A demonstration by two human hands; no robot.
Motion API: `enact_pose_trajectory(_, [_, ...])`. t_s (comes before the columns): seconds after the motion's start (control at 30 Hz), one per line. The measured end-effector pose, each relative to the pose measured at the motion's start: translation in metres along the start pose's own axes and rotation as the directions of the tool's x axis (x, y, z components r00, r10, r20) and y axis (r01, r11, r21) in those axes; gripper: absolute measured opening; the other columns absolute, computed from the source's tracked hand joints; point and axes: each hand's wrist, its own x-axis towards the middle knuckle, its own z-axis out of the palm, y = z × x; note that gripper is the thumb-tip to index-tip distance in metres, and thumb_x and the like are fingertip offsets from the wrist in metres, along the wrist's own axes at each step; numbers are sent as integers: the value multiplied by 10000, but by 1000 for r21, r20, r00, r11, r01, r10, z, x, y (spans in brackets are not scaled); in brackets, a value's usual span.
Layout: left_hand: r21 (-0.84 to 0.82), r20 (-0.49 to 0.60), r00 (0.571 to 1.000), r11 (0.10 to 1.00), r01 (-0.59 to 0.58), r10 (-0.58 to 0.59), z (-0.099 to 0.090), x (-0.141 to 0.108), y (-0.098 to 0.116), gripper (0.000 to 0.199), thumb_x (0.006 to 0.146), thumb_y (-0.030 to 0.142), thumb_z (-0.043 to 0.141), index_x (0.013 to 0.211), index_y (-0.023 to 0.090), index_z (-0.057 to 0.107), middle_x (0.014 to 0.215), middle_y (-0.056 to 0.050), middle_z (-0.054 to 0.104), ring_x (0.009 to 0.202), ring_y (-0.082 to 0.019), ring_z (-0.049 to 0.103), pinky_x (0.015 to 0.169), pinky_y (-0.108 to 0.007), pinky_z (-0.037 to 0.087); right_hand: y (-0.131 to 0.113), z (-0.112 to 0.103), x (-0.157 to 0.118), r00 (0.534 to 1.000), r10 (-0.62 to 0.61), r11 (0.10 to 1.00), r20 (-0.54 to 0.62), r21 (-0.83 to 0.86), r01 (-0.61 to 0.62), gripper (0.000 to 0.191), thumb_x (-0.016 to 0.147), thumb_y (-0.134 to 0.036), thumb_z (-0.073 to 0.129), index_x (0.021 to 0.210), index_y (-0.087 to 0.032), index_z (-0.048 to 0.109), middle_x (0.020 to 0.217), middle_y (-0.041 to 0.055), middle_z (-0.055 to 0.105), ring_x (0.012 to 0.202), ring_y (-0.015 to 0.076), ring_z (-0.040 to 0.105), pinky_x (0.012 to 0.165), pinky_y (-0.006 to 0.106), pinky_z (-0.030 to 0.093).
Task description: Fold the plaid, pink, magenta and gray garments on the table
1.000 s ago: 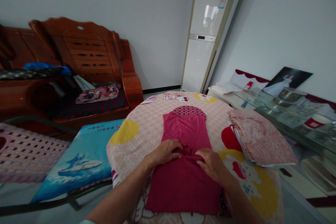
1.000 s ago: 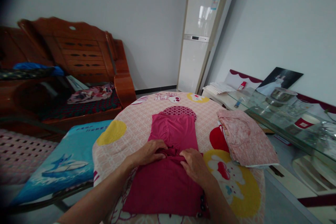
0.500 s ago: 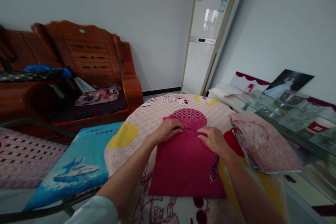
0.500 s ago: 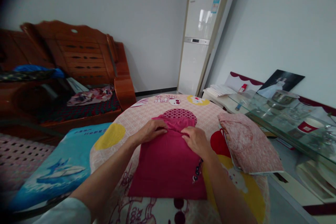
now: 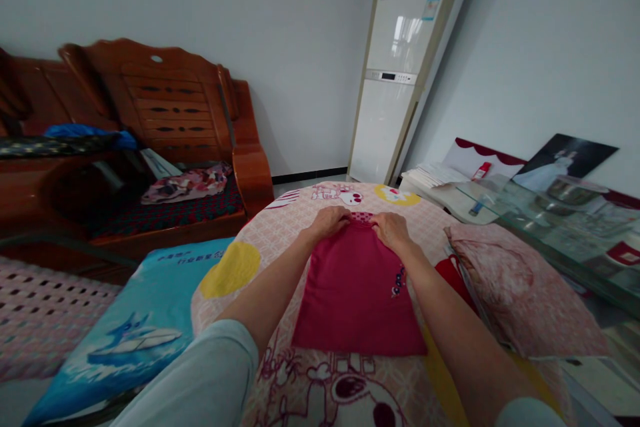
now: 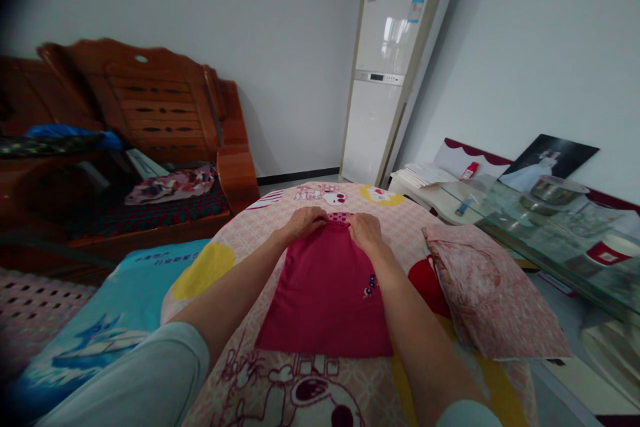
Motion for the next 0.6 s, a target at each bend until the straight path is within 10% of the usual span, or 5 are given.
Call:
enact_pose_trajectory(0.3, [19,-123,991,999,51,-48,42,-34,28,370,909,171,473,1260,148,587,1324,-122,583,1254,-229,496,1127,-402,325,-16,54,-31,999,-8,996,-43,92,12,423,892,-95,400,1249,-134,623,1248,156,633,1199,258,528,1039,397,363])
enact_pose_trajectory(0.6, [61,80,990,991,116,-120,58,-103,25,570,956,466,425,1477,240,369,1545,-116,346,1435,-305,283,1164,-541,198,-30,91,-105,990,138,960,-25,248,-128,579,966,-392,386,1453,-80,405,1522,182,367,1406,334,322,1122,484,278])
